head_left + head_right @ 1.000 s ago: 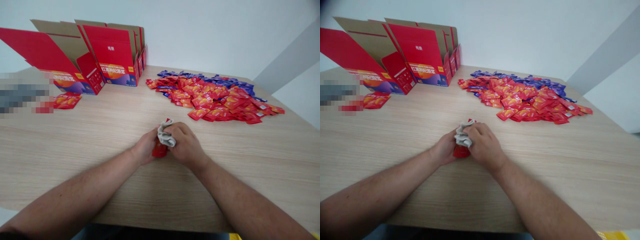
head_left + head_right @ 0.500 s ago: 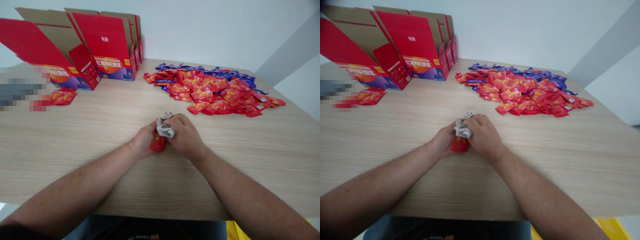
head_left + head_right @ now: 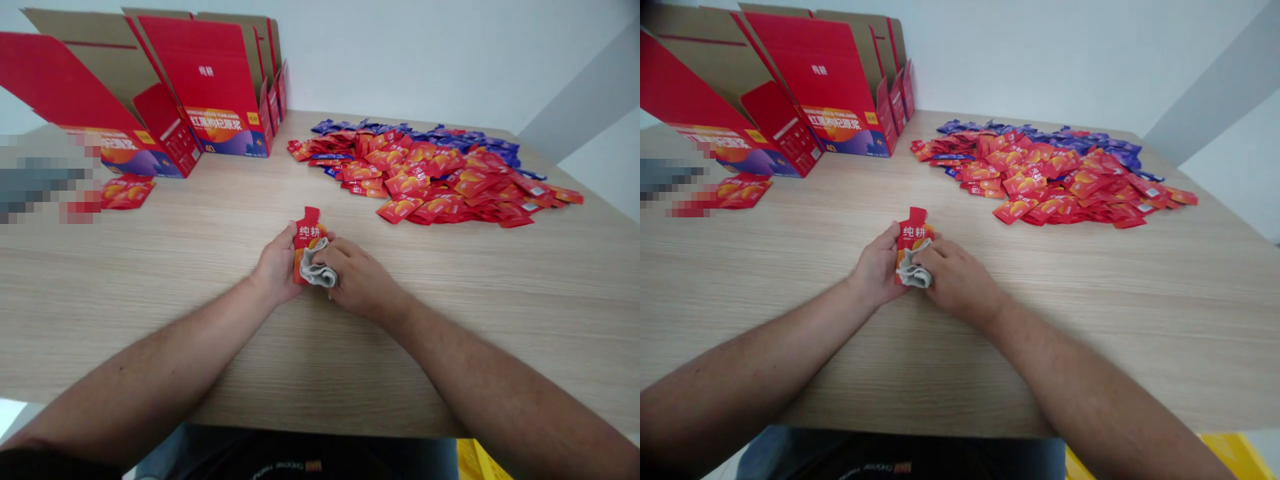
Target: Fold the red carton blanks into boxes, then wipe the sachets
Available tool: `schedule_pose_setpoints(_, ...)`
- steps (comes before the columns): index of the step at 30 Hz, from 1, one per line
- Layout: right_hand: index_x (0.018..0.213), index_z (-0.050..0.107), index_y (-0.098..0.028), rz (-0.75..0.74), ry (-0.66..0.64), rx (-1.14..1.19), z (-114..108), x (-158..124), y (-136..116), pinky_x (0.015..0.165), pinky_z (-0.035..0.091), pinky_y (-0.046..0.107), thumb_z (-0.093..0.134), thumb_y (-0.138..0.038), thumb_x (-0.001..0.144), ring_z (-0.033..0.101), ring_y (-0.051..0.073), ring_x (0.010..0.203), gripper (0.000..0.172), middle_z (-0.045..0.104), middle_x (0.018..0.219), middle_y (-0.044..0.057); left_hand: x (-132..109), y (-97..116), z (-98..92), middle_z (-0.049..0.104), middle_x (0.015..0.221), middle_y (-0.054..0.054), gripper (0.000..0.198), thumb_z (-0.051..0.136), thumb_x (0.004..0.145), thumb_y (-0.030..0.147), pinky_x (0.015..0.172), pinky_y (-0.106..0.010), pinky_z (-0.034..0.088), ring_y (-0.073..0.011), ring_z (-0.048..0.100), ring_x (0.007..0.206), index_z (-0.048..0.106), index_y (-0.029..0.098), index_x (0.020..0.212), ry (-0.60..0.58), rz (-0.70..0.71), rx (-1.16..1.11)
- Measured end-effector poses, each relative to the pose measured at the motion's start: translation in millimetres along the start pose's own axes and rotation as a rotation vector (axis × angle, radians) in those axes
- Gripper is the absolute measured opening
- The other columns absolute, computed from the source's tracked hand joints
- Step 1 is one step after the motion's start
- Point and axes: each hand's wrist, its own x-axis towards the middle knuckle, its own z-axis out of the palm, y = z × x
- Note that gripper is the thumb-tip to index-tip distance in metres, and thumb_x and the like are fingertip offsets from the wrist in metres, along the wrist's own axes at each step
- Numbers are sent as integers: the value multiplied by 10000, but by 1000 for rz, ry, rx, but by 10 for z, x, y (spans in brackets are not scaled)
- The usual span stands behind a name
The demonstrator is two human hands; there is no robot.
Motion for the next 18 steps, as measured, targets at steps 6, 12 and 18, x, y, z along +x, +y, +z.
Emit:
schedule_pose_setpoints(6,1082,657,-223,8,175,-59,-100,27,51,962,525,394,582,-153,940,623,243,1041,175,697,1062,92,-59,-201,14,702,758,-60,387,416,1069,384,639,-279,570,-173,684,649,700,143,964,-121,-39,29)
schedule_pose_setpoints(12,1040,659,-221,418,496,-102,-318,51,500,919,534,441,648,-296,880,650,283,1021,177,715,1055,103,-142,-194,61,737,1055,-154,481,324,1074,462,488,-311,550,-215,694,666,662,139,1189,-148,-164,238)
schedule_pose_setpoints(18,994,639,-225,462,547,-48,-354,42,491,872,542,450,629,-359,889,673,286,979,170,724,1015,88,-123,-49,2,716,914,-106,391,446,930,268,469,-259,496,-160,629,580,683,156,1221,-115,-214,121)
